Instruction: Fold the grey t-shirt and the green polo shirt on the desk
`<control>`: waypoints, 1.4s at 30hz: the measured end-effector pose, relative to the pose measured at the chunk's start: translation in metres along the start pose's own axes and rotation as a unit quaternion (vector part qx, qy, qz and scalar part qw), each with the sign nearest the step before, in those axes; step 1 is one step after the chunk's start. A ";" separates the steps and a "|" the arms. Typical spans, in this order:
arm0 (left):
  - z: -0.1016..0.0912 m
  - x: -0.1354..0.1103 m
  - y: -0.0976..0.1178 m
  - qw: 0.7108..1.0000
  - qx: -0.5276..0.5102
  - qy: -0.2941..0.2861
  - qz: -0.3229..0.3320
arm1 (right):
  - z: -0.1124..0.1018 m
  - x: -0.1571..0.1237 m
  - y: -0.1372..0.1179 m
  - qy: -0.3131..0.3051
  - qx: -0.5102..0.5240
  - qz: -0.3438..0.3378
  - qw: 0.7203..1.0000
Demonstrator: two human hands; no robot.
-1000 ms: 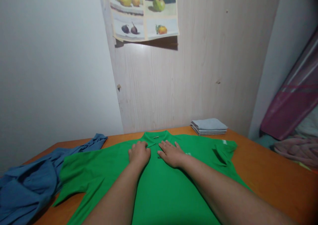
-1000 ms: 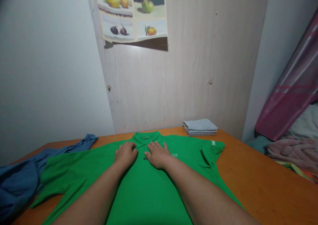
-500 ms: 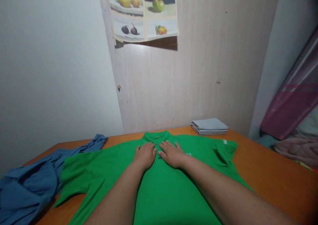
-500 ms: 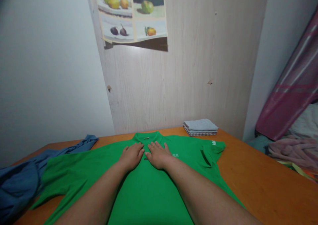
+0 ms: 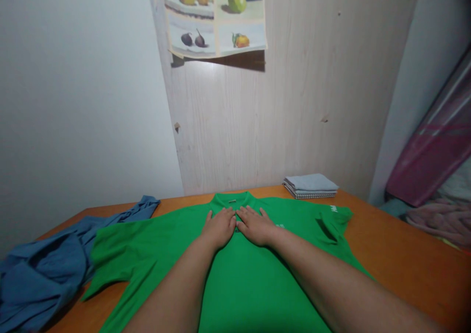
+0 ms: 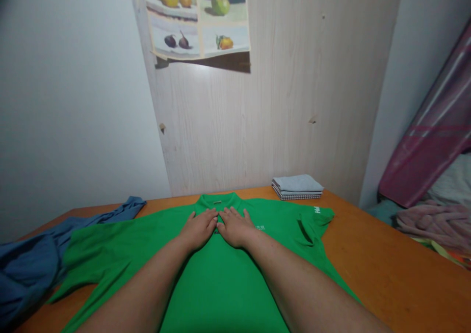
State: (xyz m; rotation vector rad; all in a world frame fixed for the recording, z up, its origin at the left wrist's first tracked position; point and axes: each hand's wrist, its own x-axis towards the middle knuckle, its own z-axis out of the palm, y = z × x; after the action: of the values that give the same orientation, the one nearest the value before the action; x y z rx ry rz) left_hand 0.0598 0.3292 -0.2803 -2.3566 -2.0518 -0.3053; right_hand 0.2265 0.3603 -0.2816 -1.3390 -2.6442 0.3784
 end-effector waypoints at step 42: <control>-0.006 0.003 -0.018 0.990 -0.068 -0.117 0.028 | 0.003 0.002 0.005 0.022 -0.002 0.020 1.000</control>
State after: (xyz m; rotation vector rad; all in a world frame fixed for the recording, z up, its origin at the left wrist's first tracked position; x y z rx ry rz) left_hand 0.0416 0.3337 -0.2765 -2.6408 -2.1161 -0.1802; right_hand 0.2288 0.3645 -0.2858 -1.3873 -2.5865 0.3440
